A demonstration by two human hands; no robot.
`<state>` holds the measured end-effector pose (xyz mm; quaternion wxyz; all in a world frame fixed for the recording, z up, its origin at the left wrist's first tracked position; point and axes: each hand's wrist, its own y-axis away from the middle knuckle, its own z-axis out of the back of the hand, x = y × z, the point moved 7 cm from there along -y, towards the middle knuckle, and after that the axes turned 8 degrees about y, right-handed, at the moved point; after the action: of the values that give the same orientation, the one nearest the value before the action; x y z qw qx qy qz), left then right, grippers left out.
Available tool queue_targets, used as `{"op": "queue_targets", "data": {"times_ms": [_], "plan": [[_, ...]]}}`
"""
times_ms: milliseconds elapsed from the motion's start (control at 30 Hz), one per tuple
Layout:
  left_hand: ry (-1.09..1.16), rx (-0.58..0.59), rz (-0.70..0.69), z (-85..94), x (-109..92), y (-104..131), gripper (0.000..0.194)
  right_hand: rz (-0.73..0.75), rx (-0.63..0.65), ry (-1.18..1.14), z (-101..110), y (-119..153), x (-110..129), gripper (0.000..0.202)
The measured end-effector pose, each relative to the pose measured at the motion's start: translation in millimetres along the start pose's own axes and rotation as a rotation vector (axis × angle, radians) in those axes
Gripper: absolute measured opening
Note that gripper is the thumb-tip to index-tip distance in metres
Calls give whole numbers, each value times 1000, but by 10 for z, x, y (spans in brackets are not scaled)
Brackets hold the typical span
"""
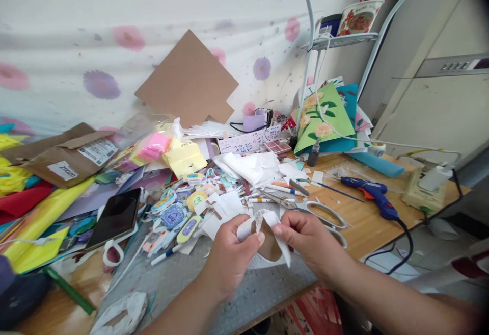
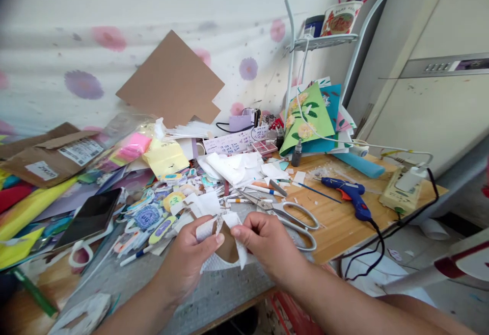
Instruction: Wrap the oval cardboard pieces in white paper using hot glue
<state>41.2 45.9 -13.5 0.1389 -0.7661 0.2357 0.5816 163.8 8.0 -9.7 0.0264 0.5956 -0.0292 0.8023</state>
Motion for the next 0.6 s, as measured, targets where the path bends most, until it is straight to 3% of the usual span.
{"op": "queue_targets", "data": {"times_ms": [133,200,333,433,500,600], "plan": [[-119,-23,-18,32,-32,-23,14,83,-64,189,223,-31,106,45],[-202,-67,-38,75,-72,-45,14,90,-163,314,568,-7,105,43],[-346,-166,-110,143,-196,-66,14,-35,-504,598,1605,233,-63,41],[-406,-185,-152,134,-267,-51,12,-153,-697,766,2237,438,-294,24],[-452,-187,-164,120,-290,-32,12,-194,-729,810,2464,459,-492,23],[-533,-187,-216,96,-337,5,12,-193,-743,811,2611,373,-752,21]]}}
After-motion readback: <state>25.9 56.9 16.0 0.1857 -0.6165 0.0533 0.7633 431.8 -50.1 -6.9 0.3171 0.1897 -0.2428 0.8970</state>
